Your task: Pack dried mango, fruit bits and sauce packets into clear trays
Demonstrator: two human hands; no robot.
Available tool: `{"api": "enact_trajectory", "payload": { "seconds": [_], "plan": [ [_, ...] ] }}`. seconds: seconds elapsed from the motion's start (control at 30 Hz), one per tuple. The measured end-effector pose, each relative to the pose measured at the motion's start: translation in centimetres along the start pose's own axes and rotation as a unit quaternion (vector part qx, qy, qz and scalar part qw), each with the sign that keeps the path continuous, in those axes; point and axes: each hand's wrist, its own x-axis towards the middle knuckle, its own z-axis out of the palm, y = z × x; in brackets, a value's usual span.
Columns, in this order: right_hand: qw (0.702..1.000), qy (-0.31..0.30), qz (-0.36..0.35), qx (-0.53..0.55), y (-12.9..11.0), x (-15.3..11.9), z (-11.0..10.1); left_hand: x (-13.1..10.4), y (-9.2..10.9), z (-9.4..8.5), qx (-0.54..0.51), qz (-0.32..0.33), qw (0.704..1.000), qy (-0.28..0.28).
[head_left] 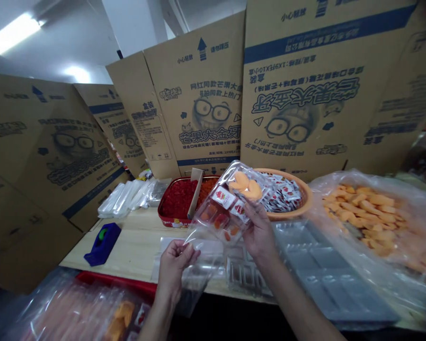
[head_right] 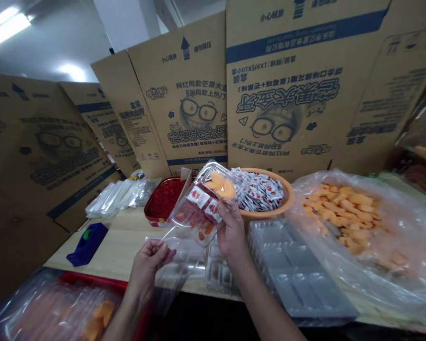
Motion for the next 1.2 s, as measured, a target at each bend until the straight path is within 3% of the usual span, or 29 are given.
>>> {"api": "enact_trajectory", "payload": {
  "seconds": [0.17,0.33,0.4,0.63,0.77,0.87,0.97,1.2],
  "plan": [
    [0.998,-0.04,0.039,-0.026,0.4,-0.4,-0.1,-0.1,0.4,0.3,0.04,0.014,0.999,-0.026],
    [0.992,-0.046,0.099,-0.061,0.8,-0.1,-0.5,0.0,1.3,0.0,0.074,-0.075,0.981,-0.162],
    [0.987,-0.051,0.13,-0.076,0.9,0.0,-0.7,-0.1,1.6,0.1,0.048,-0.095,0.976,-0.19],
    [0.969,-0.075,0.196,-0.128,0.4,-0.9,-1.1,-0.3,0.9,0.7,-0.083,-0.144,0.968,-0.186],
    [0.983,-0.074,0.14,-0.096,-0.1,0.0,-0.9,-0.5,0.1,0.8,-0.098,-0.163,0.966,-0.178],
    [0.982,-0.054,0.111,-0.143,-0.1,1.2,-1.2,-0.6,-0.3,0.7,-0.105,-0.172,0.964,-0.172],
    [0.968,-0.079,0.085,-0.223,0.2,1.8,-1.8,-0.4,-0.4,0.6,-0.104,-0.167,0.963,-0.185],
    [0.914,-0.109,0.066,-0.386,0.7,0.7,-2.3,-0.4,-1.0,-0.2,-0.146,-0.148,0.969,-0.135]
  ]
}}
